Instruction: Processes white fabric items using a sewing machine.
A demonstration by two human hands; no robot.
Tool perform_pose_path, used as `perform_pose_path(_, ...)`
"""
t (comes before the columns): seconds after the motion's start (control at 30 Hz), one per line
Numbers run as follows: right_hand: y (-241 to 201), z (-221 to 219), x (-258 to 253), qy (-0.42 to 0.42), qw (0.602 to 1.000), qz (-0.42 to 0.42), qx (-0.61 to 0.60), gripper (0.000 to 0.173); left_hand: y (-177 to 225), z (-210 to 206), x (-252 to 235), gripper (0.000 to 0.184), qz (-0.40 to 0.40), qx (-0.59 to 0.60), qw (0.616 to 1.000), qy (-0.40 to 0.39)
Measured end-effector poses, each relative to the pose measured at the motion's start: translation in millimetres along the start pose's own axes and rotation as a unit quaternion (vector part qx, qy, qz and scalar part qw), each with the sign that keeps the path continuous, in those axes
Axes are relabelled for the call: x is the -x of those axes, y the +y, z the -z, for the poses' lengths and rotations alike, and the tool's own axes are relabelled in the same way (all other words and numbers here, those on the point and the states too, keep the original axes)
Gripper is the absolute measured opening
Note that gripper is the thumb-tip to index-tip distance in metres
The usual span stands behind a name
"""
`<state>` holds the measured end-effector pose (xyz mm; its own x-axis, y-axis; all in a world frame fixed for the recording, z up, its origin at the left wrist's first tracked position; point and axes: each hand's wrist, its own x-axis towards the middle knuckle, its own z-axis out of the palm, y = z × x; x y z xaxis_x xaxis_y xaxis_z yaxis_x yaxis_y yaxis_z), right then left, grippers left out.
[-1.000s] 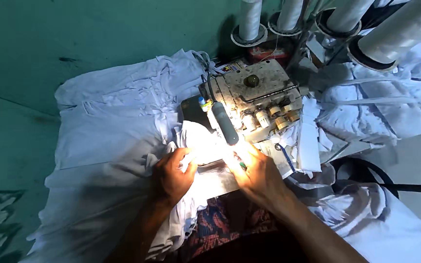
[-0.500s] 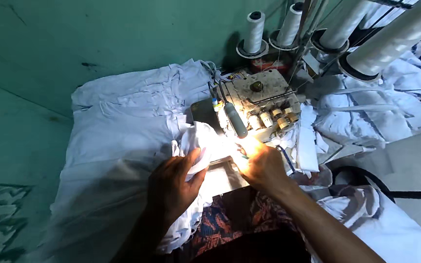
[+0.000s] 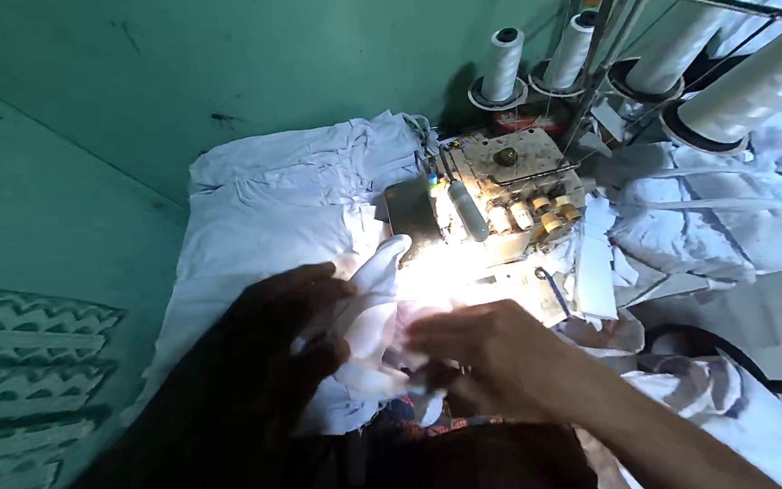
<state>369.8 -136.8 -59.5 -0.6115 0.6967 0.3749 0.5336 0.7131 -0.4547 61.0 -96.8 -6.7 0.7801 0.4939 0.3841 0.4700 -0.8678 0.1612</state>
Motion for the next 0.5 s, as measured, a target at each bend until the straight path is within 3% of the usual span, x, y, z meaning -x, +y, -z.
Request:
perform_pose_path(0.1, 51.0, -12.9, 10.3, 0.004, 0.988, -0.111, 0.104, 0.043, -30.9, 4.0, 25.1, 0.027, 0.061, -0.103, 0.993, -0.020)
perform_pose_path(0.2, 92.3, -24.6, 37.6, 0.030, 0.981, -0.161, 0.103, 0.051, -61.0, -1.7, 56.6, 0.034, 0.127, -0.159, 0.976, -0.074)
perform_pose_path(0.33, 90.9, -48.6, 48.6, 0.078, 0.982, -0.168, 0.020, 0.031, -53.9, -30.1, 67.5, 0.045, 0.152, -0.107, 0.981, -0.053)
perform_pose_path(0.4, 87.3, -57.1, 45.9, 0.094, 0.979, -0.182, 0.012, 0.034, -46.4, -38.7, 62.7, 0.037, 0.126, -0.058, 0.990, -0.003)
perform_pose_path(0.5, 87.8, -62.7, 44.8, 0.121, 0.968, -0.221, 0.017, 0.036, -38.7, -37.5, 56.1, 0.026, 0.101, 0.013, 0.995, 0.010)
